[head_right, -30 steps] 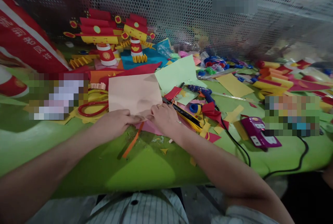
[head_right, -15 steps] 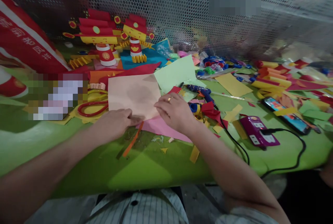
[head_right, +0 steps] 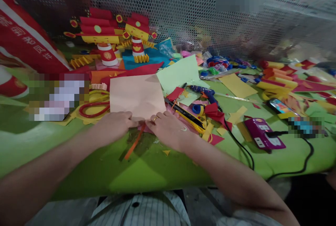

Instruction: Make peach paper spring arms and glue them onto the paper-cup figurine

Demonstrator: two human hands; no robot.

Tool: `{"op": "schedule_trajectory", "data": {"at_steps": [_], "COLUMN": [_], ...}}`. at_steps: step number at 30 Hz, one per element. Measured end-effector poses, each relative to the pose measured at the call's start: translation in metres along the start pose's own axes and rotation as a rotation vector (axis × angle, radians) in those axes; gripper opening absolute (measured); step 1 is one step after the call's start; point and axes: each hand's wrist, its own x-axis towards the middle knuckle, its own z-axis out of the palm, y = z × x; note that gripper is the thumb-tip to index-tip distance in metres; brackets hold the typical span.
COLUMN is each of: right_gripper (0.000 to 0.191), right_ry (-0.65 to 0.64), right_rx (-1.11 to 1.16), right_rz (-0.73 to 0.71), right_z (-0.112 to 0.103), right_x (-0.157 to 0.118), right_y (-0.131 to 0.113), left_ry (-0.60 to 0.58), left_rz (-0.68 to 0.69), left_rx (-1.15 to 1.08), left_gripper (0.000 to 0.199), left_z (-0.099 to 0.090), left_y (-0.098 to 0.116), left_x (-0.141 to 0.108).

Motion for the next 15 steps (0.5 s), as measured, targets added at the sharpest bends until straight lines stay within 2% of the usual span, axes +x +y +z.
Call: {"op": "schedule_trajectory", "data": {"at_steps": [8,11,15], "right_gripper": [0.038,0.042,0.033], "right_ry": [-0.009,-0.046,-0.13], "right_rx": [0.016,0.037,0.058], "right_rz": [0.029,0.053,0.122], "right_z": [0.0,-0.004,-0.012], "right_x": [0.0,0.001,0.001], "right_y": [-0.002,-0.001,0.004], "left_ry": [0.044,0.023,0.004], "left_rz": [0.015,0.008,0.01], "left_rx": [-0.056,-0.081,-0.143], "left_gripper": [0.05,0.051,0.047], "left_z": [-0.004,-0.003,0.001], "left_y": [0.0,-0.002,-0.008], "left_x": [-0.005,-0.003,-0.001]}}
